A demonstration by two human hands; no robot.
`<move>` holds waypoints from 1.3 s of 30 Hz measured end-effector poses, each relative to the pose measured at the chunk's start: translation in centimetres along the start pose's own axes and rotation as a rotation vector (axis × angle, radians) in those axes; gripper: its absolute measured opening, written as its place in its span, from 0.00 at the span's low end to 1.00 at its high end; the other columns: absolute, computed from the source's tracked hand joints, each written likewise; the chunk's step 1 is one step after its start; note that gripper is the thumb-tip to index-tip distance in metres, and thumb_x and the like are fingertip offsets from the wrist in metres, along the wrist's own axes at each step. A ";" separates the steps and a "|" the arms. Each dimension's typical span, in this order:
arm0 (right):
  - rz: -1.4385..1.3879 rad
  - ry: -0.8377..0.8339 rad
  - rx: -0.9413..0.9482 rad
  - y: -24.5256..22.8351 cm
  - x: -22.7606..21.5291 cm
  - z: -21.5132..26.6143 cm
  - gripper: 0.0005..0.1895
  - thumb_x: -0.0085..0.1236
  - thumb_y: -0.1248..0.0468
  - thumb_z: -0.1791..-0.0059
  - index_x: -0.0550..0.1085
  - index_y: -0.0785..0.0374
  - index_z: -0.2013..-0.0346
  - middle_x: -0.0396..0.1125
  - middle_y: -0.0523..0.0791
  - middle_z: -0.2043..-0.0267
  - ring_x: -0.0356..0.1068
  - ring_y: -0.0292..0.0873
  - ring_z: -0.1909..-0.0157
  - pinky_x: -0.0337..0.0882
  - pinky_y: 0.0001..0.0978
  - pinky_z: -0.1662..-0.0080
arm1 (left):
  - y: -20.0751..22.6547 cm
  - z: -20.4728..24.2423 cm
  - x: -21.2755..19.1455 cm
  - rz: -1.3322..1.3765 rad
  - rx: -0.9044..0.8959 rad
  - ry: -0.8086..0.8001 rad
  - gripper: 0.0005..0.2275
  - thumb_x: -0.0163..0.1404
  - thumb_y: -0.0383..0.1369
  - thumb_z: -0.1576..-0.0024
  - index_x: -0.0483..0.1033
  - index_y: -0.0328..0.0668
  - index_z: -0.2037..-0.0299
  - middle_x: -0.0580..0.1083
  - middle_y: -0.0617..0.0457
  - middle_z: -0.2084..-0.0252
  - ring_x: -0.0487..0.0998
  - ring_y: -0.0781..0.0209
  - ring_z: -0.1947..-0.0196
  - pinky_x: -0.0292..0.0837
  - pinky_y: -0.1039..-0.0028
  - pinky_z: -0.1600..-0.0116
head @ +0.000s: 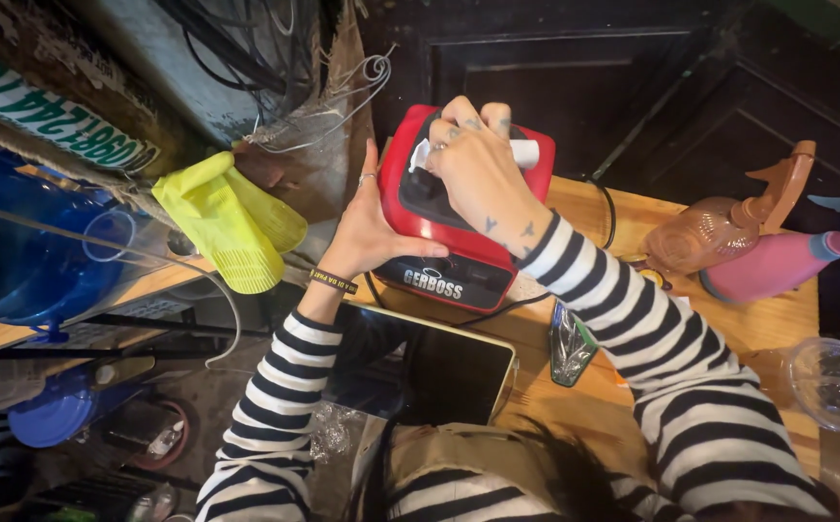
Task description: The person wipes the top and sides of a red Gerboss portable power station with a white wipe. They rotate the device to reach different areas and continue wiping until the end of the clip.
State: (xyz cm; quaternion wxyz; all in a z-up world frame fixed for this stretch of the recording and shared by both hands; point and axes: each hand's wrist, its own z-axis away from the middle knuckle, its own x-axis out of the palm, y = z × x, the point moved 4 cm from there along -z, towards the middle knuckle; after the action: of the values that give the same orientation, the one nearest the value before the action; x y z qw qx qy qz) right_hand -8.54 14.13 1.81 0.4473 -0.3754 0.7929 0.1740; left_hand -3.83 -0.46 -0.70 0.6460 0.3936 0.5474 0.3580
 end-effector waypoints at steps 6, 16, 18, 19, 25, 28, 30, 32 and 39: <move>0.037 -0.057 0.007 -0.8 -0.2 2.3 0.05 0.61 0.58 0.54 0.76 0.54 0.70 0.60 0.40 0.62 0.56 0.41 0.52 0.49 0.41 0.46 | 0.1 -0.1 -0.1 -0.054 0.029 0.026 0.70 0.73 0.49 0.77 0.30 0.34 0.30 0.57 0.40 0.30 0.59 0.39 0.32 0.55 0.52 0.31; -0.105 0.082 -0.008 0.1 -5.2 1.9 0.05 0.60 0.66 0.52 0.80 0.52 0.70 0.69 0.36 0.66 0.60 0.40 0.52 0.55 0.42 0.50 | -1.2 -0.2 0.2 -0.008 0.032 -0.001 0.70 0.71 0.48 0.77 0.25 0.35 0.31 0.50 0.43 0.28 0.54 0.50 0.30 0.50 0.61 0.29; -0.212 0.209 -0.040 1.6 -8.0 0.5 0.05 0.63 0.70 0.52 0.82 0.55 0.68 0.73 0.38 0.67 0.65 0.45 0.59 0.64 0.38 0.55 | -1.3 -0.8 -0.1 0.043 0.087 0.030 0.68 0.69 0.47 0.76 0.24 0.34 0.32 0.48 0.46 0.27 0.53 0.60 0.29 0.50 0.70 0.30; -0.357 0.298 0.065 2.6 -9.5 0.4 0.07 0.60 0.76 0.51 0.80 0.61 0.65 0.72 0.43 0.65 0.65 0.43 0.60 0.63 0.35 0.56 | -1.3 -0.7 0.0 0.005 0.059 0.022 0.69 0.69 0.48 0.76 0.23 0.35 0.32 0.44 0.49 0.26 0.52 0.60 0.28 0.49 0.69 0.30; -0.946 0.517 0.261 7.8 -10.0 0.1 0.11 0.61 0.81 0.46 0.70 0.66 0.56 0.68 0.46 0.58 0.69 0.37 0.59 0.71 0.27 0.53 | -1.5 -0.7 0.1 -0.046 0.042 0.019 0.70 0.68 0.51 0.77 0.23 0.37 0.32 0.41 0.50 0.25 0.51 0.58 0.28 0.51 0.66 0.31; -1.090 0.445 0.244 7.1 -8.4 -0.2 0.18 0.63 0.80 0.51 0.67 0.66 0.52 0.67 0.46 0.53 0.69 0.39 0.54 0.73 0.28 0.49 | -1.6 -0.7 0.1 -0.058 0.033 0.017 0.70 0.68 0.51 0.78 0.24 0.37 0.32 0.39 0.49 0.25 0.51 0.58 0.28 0.51 0.67 0.31; -1.124 0.365 0.241 6.4 -6.6 -0.7 0.21 0.65 0.78 0.54 0.66 0.69 0.50 0.66 0.48 0.53 0.69 0.40 0.53 0.74 0.27 0.49 | -1.6 -0.8 0.0 -0.062 0.036 0.019 0.70 0.68 0.52 0.78 0.24 0.36 0.32 0.36 0.48 0.25 0.49 0.58 0.27 0.50 0.67 0.30; -1.148 0.244 0.224 6.0 -4.0 -0.9 0.19 0.66 0.80 0.56 0.68 0.69 0.56 0.66 0.48 0.57 0.69 0.40 0.55 0.75 0.26 0.51 | -1.6 -0.7 0.0 -0.064 0.047 0.012 0.70 0.68 0.51 0.78 0.24 0.36 0.32 0.32 0.46 0.25 0.47 0.59 0.27 0.48 0.68 0.29; -0.592 -0.229 0.143 6.8 -0.2 -1.6 0.08 0.62 0.62 0.51 0.80 0.54 0.58 0.68 0.41 0.67 0.66 0.36 0.63 0.64 0.26 0.55 | -1.3 -0.5 -0.1 -0.067 0.026 0.016 0.69 0.68 0.51 0.77 0.24 0.36 0.32 0.37 0.49 0.25 0.46 0.58 0.27 0.49 0.66 0.30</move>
State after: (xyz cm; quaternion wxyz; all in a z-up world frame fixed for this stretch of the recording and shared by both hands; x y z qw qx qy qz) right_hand -14.54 17.73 2.39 0.5900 -0.5352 0.6042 0.0211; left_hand -4.30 -1.07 -1.85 0.6479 0.3806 0.5700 0.3323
